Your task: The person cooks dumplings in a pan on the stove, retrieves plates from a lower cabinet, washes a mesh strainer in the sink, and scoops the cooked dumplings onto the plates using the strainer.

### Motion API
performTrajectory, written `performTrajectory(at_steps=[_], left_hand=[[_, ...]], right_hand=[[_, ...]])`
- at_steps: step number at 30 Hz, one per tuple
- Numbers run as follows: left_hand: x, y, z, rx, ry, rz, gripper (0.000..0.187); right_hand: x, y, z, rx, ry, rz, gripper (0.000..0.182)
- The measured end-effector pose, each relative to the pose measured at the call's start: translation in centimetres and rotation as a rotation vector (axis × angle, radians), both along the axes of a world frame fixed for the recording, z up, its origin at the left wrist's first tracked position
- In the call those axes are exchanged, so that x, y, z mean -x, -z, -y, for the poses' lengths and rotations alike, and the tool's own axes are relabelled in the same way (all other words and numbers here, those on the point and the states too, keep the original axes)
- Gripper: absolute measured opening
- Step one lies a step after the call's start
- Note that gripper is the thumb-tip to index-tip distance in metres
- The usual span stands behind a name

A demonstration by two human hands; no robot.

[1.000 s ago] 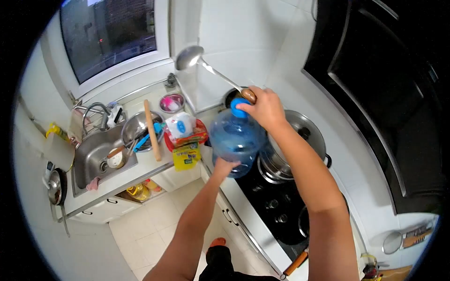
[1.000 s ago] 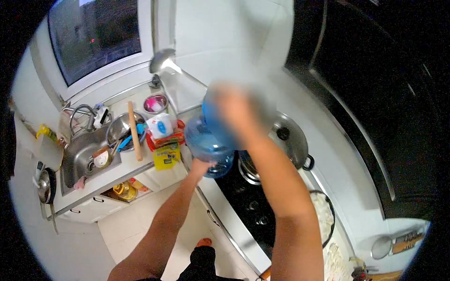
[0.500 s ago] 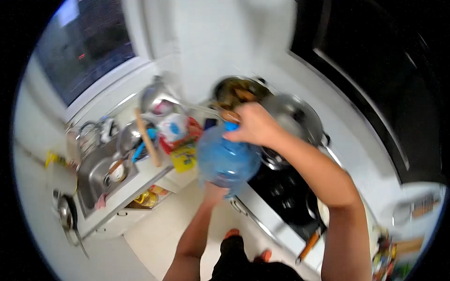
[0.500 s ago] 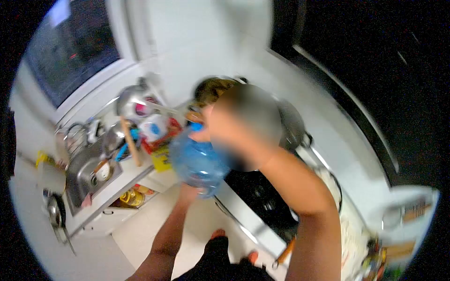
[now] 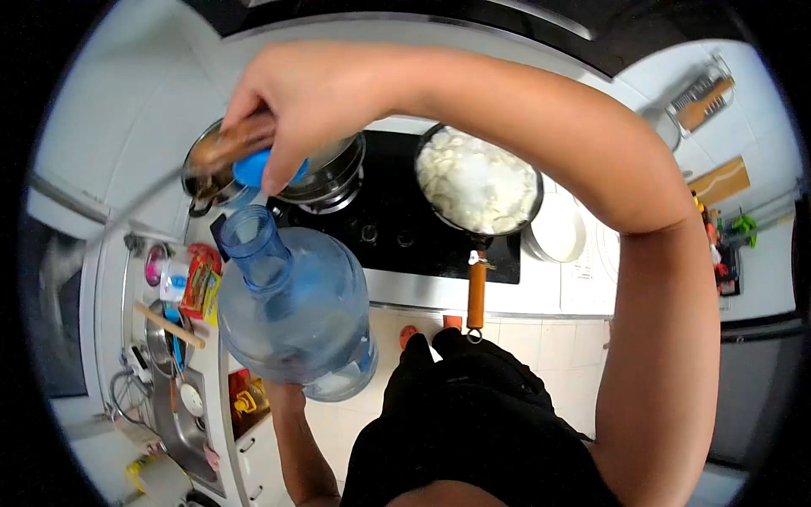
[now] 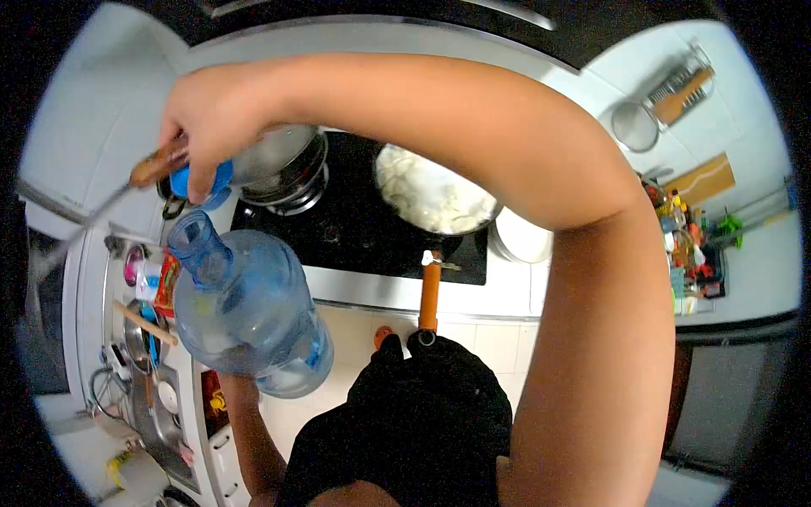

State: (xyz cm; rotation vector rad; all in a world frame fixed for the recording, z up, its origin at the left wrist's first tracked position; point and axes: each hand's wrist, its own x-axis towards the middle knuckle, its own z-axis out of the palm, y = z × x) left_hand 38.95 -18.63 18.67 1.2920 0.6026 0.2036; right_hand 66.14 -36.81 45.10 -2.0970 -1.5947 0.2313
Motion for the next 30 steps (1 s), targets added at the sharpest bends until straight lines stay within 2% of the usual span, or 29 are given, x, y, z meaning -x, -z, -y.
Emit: performTrajectory(at_steps=[2,3,4,6,8,12,16,18,19,25,30], left_hand=[[-1.1,-2.7,2.3,0.157,-0.133,-0.108,0.035],[-1.5,-2.5,2.5,0.032,-0.046,-0.094,0.043],[-2.0,-3.2,3.0,0.017,-0.036,-0.086,0.043],[-3.2,-5.1,4.1,-0.134,0.182,-0.144,0.05],[-5.0,-6.8,5.4,-0.166,0.226,-0.147,0.05],[-8.3,-9.8,8.2,-0.233,0.364,-0.203,0.053],[-10.9,-9.7,8.5,-0.414,0.524,-0.32,0.047],[-12.2,-10.6,9.6,-0.495,0.607,-0.344,0.036],[-12.7,-10.3,10.1,-0.578,0.578,-0.368,0.028],[-15.4,-9.4,10.1,-0.625,0.781,-0.455,0.019],[-16.8,-10.0,11.9,-0.664,0.83,-0.47,0.017]], right_hand=[[0.1,-0.6,4.5,-0.059,0.164,-0.026,0.044],[0.0,-0.1,7.3,-0.102,0.221,-0.075,0.048],[0.6,0.4,10.4,-0.175,0.347,-0.209,0.052],[1.2,3.5,17.4,-0.15,0.587,-0.303,0.048],[4.3,6.1,23.9,-0.295,0.764,-0.647,0.046],[12.3,12.5,33.6,-0.617,1.147,-0.977,0.048],[18.5,17.3,38.5,-0.857,1.411,-1.094,0.047],[20.3,18.8,39.6,-0.911,1.432,-1.118,0.046],[20.9,19.4,39.9,-0.95,1.452,-1.123,0.046],[22.2,20.6,40.6,-0.999,1.462,-1.177,0.044],[22.8,21.0,40.8,-1.014,1.457,-1.23,0.041]])
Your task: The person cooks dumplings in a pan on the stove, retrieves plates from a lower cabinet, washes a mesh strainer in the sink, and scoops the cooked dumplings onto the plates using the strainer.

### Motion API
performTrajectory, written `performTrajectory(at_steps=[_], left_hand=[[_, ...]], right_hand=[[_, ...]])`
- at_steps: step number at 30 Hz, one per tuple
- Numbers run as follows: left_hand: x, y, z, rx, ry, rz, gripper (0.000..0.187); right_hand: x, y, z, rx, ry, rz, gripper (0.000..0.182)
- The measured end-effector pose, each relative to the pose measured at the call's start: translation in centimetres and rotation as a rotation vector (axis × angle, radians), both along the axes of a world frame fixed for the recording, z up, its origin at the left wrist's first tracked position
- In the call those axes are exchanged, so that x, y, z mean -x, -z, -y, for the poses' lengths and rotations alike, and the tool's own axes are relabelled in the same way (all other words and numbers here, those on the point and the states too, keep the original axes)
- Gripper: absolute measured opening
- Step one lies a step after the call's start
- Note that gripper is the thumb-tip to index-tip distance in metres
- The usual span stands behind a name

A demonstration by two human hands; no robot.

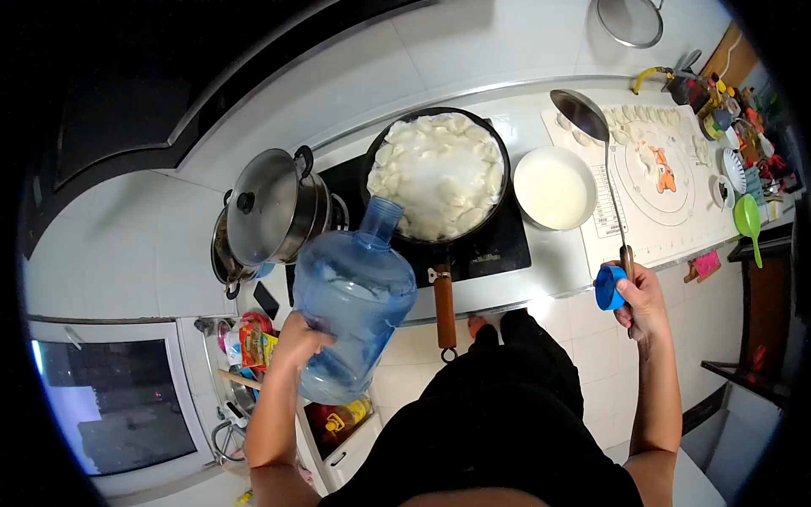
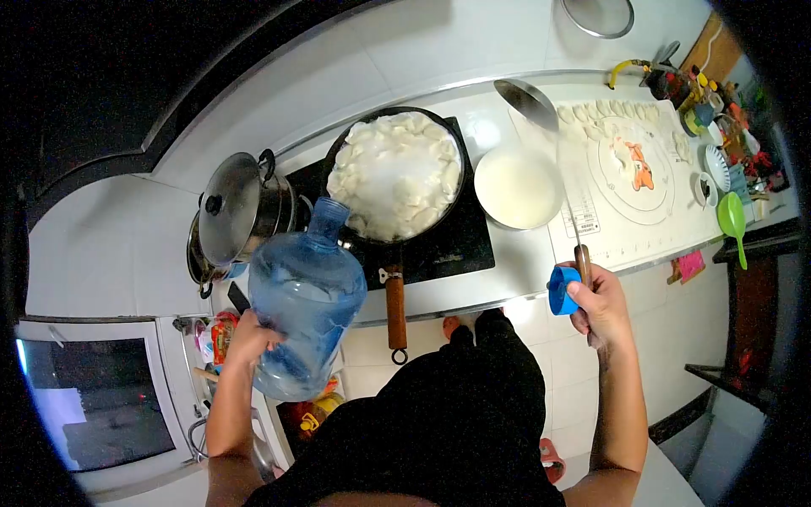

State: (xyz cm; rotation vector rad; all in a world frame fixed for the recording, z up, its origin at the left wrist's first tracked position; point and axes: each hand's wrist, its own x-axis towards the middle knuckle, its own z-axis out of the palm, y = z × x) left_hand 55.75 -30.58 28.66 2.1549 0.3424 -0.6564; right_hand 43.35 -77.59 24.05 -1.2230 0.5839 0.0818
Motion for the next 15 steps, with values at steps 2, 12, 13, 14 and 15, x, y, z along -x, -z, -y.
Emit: performTrajectory(at_steps=[2,12,13,14,15], left_hand=[[-0.5,-0.3,0.3,-0.043,0.012,-0.024,0.016],[-1.8,-2.3,3.0,-0.098,0.019,-0.082,0.011],[-1.9,-2.4,3.1,-0.108,0.028,-0.083,0.011],[-2.0,-2.3,2.9,-0.115,0.027,-0.083,0.011],[-2.2,-2.0,2.5,-0.095,0.031,-0.092,0.011]], right_hand=[[0.1,0.3,0.1,-0.026,0.0,-0.009,0.038],[0.4,2.5,0.5,-0.124,-0.009,-0.025,0.036],[0.4,2.6,0.5,-0.131,-0.012,-0.016,0.036],[0.4,2.8,0.5,-0.137,-0.014,-0.007,0.036],[0.3,2.9,0.5,-0.144,-0.015,-0.006,0.036]])
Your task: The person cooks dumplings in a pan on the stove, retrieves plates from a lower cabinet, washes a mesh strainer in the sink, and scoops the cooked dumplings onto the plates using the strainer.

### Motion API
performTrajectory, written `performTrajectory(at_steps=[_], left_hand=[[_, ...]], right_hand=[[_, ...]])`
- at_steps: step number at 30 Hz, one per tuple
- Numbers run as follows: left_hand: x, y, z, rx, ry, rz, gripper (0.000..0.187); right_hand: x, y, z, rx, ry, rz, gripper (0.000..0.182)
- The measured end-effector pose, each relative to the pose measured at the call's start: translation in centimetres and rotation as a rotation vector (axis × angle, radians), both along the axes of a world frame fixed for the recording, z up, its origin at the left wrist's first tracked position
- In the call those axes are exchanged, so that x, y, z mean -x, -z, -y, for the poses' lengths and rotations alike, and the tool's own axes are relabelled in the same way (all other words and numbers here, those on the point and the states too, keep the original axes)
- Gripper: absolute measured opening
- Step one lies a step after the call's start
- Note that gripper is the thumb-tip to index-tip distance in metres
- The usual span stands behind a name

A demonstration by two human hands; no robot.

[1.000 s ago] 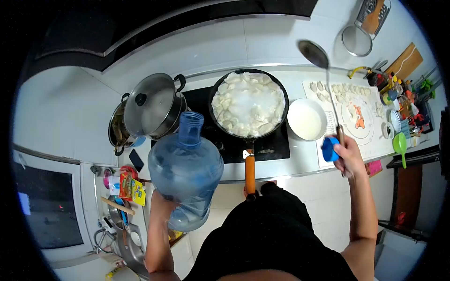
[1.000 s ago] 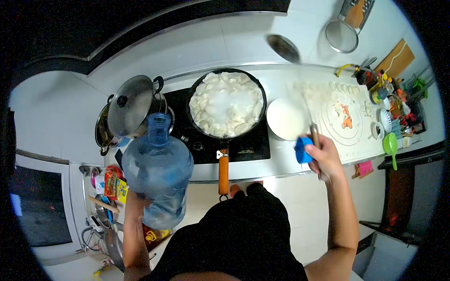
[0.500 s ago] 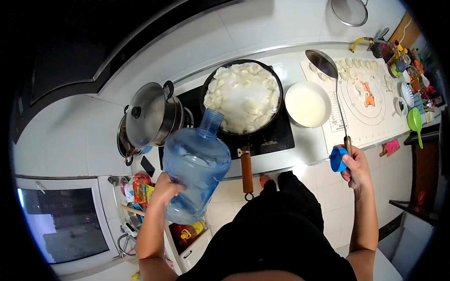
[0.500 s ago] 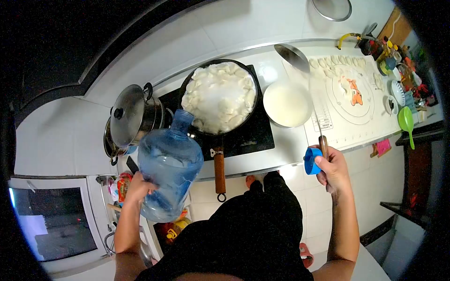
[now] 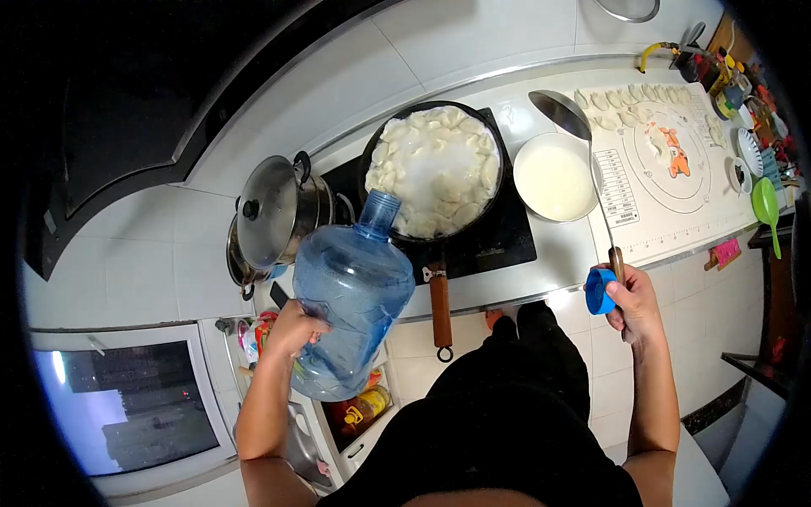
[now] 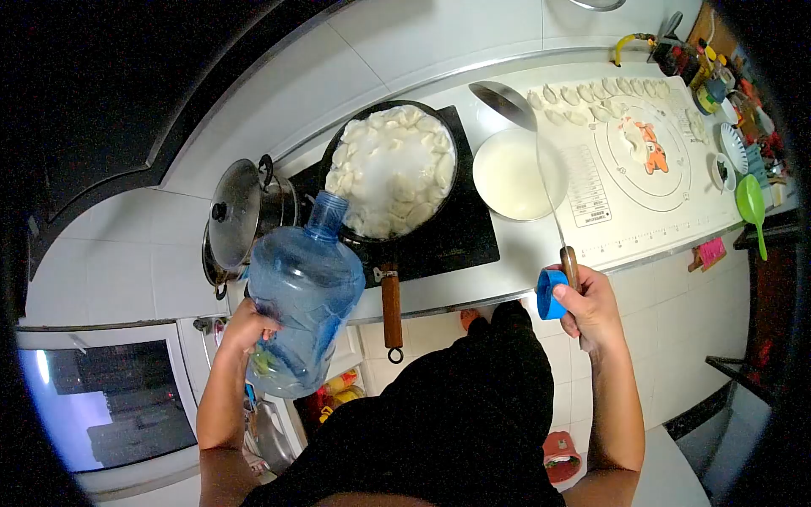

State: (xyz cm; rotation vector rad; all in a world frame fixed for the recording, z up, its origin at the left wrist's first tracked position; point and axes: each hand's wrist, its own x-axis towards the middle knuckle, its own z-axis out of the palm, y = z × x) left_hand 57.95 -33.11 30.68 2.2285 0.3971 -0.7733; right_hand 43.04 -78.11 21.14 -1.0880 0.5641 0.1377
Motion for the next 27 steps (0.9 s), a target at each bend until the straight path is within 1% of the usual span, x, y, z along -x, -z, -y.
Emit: performTrajectory(at_steps=[2,4,8,11,13,16,20,26,27], left_hand=[[-0.1,-0.1,0.1,0.018,0.001,-0.011,0.011],[-0.2,-0.6,0.9,-0.024,-0.037,-0.024,0.009],[-0.4,-1.1,1.4,-0.035,-0.041,-0.011,0.008],[-0.7,-0.8,0.7,-0.066,-0.009,-0.018,0.008],[-0.6,-0.7,0.6,-0.037,-0.038,-0.011,0.008],[-0.4,-1.4,1.9,-0.058,-0.069,0.018,0.009],[-0.6,-1.1,0.8,-0.047,-0.047,0.005,0.01],[0.0,-1.0,0.1,0.021,-0.169,0.007,0.011],[0.2,-1.0,0.0,0.022,-0.189,0.039,0.01]], right_hand=[[-0.1,0.2,0.1,-0.008,-0.01,0.011,0.037],[-0.2,0.1,0.2,-0.007,-0.023,0.007,0.037],[-0.3,0.4,0.4,-0.026,-0.04,0.016,0.039],[-0.3,0.5,0.6,-0.038,-0.052,0.021,0.039],[-0.4,0.6,0.6,-0.039,-0.051,0.012,0.039],[-0.5,0.6,0.4,-0.048,-0.053,0.004,0.039],[-0.6,0.6,0.2,-0.076,-0.049,0.0,0.038],[-0.8,0.3,-0.2,-0.097,-0.086,-0.006,0.035],[-0.9,0.3,-0.3,-0.098,-0.086,-0.006,0.035]])
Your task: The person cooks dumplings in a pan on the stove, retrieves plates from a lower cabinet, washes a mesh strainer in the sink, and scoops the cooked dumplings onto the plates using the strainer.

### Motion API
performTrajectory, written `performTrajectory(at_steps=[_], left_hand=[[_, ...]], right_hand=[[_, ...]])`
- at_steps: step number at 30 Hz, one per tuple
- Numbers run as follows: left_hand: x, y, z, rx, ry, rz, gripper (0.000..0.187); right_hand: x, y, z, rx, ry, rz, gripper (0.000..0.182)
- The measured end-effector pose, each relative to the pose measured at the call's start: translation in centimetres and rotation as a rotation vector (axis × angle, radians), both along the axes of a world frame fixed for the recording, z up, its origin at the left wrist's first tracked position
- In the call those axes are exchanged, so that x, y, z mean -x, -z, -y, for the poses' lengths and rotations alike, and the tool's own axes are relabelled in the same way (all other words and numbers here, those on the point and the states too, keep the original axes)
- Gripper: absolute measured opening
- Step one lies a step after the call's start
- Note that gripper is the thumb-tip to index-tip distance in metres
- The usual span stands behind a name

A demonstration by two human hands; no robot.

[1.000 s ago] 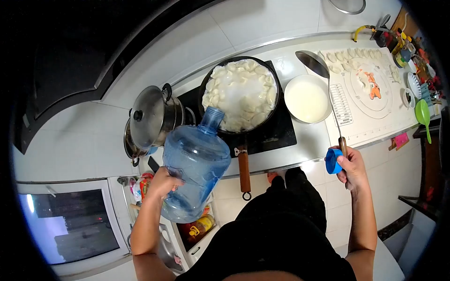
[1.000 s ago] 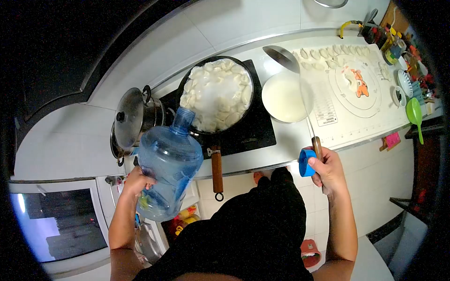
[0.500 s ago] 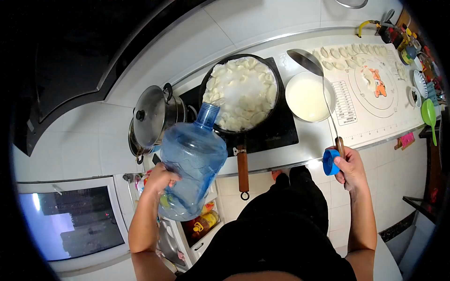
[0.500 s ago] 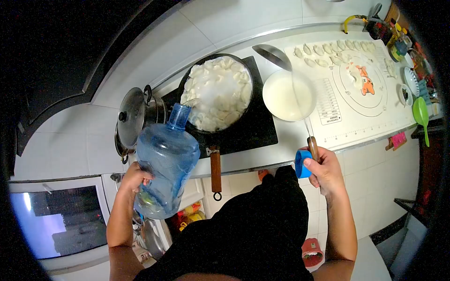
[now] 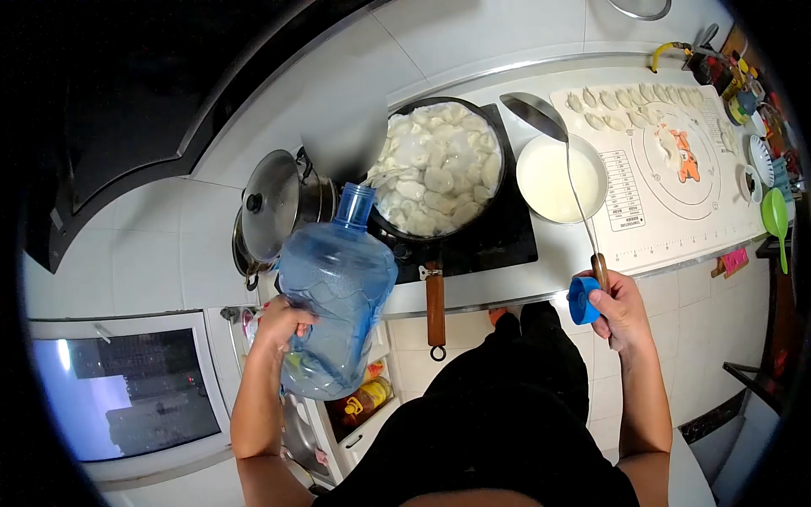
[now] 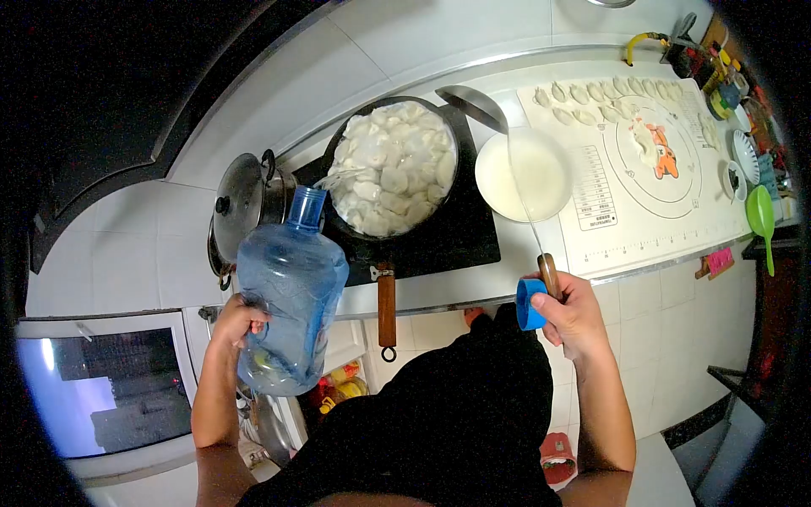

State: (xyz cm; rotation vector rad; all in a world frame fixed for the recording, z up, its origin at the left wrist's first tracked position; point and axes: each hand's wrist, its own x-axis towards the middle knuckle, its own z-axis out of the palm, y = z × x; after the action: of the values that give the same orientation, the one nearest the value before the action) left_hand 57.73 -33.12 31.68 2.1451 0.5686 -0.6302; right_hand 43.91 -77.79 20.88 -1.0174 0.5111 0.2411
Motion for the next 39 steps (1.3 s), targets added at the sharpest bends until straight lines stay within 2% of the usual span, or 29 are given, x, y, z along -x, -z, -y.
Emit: performTrajectory(at_steps=[8,11,12,15,18,19,20,21,22,23,24,26,27,29,33,35,36,38,39], left_hand=[[1.7,1.7,-1.8,0.168,-0.125,0.126,0.01],[2.9,3.7,-3.4,0.24,-0.098,0.227,0.04],[3.4,4.4,-4.0,0.26,-0.113,0.234,0.04],[4.9,7.2,-5.5,0.429,-0.174,0.334,0.066],[6.9,9.0,-6.1,0.486,-0.226,0.462,0.071],[7.7,8.8,-6.0,0.522,-0.303,0.454,0.053],[8.5,9.9,-7.2,0.537,-0.339,0.47,0.053],[9.6,12.0,-8.8,0.438,-0.242,0.459,0.055],[10.8,14.2,-10.2,0.332,-0.156,0.446,0.059],[12.0,16.4,-10.9,0.315,-0.249,0.53,0.064],[13.0,16.2,-11.1,0.313,-0.313,0.554,0.064],[14.6,15.5,-11.0,0.156,-0.153,0.47,0.064],[15.4,15.9,-11.1,0.154,-0.203,0.483,0.064],[16.7,16.6,-11.3,0.364,-0.28,0.636,0.066],[18.1,18.1,-12.5,0.414,-0.334,0.601,0.068],[18.0,18.3,-12.7,0.493,-0.456,0.677,0.066],[17.8,18.8,-13.3,0.503,-0.454,0.679,0.066],[17.4,20.1,-14.3,0.308,-0.54,0.571,0.064],[16.5,19.4,-14.4,0.378,-0.599,0.643,0.064]], right_hand=[[-1.0,-0.8,-2.0,-0.02,-0.023,0.024,0.032],[-2.1,-2.1,-3.5,0.076,-0.02,0.036,0.034],[-2.7,-2.6,-4.1,0.098,-0.033,0.044,0.034],[-5.1,-5.2,-6.0,0.401,-0.186,0.106,0.043],[-9.3,-7.9,-10.0,0.721,-0.271,0.457,0.047],[-10.8,-8.7,-11.7,0.77,-0.315,0.501,0.047],[-12.3,-9.5,-13.7,0.816,-0.365,0.548,0.047],[-13.7,-10.7,-15.8,0.879,-0.434,0.601,0.045],[-15.3,-10.9,-18.2,0.831,-0.453,0.701,0.043],[-16.5,-11.8,-20.6,0.87,-0.557,0.72,0.047],[-17.7,-12.7,-23.1,0.91,-0.664,0.744,0.051],[-19.2,-13.8,-28.3,0.892,-0.835,0.889,0.047],[-19.5,-13.5,-30.7,0.856,-0.913,0.958,0.047],[-20.1,-12.3,-35.1,0.729,-1.07,1.059,0.045],[-20.9,-11.4,-41.8,0.828,-1.278,1.215,0.049],[-21.7,-11.5,-44.3,0.757,-1.337,1.322,0.041],[-22.1,-11.3,-45.8,0.741,-1.345,1.334,0.036],[-23.0,-11.7,-48.2,0.848,-1.495,1.212,0.044],[-23.3,-12.3,-49.5,0.905,-1.485,1.277,0.042]])
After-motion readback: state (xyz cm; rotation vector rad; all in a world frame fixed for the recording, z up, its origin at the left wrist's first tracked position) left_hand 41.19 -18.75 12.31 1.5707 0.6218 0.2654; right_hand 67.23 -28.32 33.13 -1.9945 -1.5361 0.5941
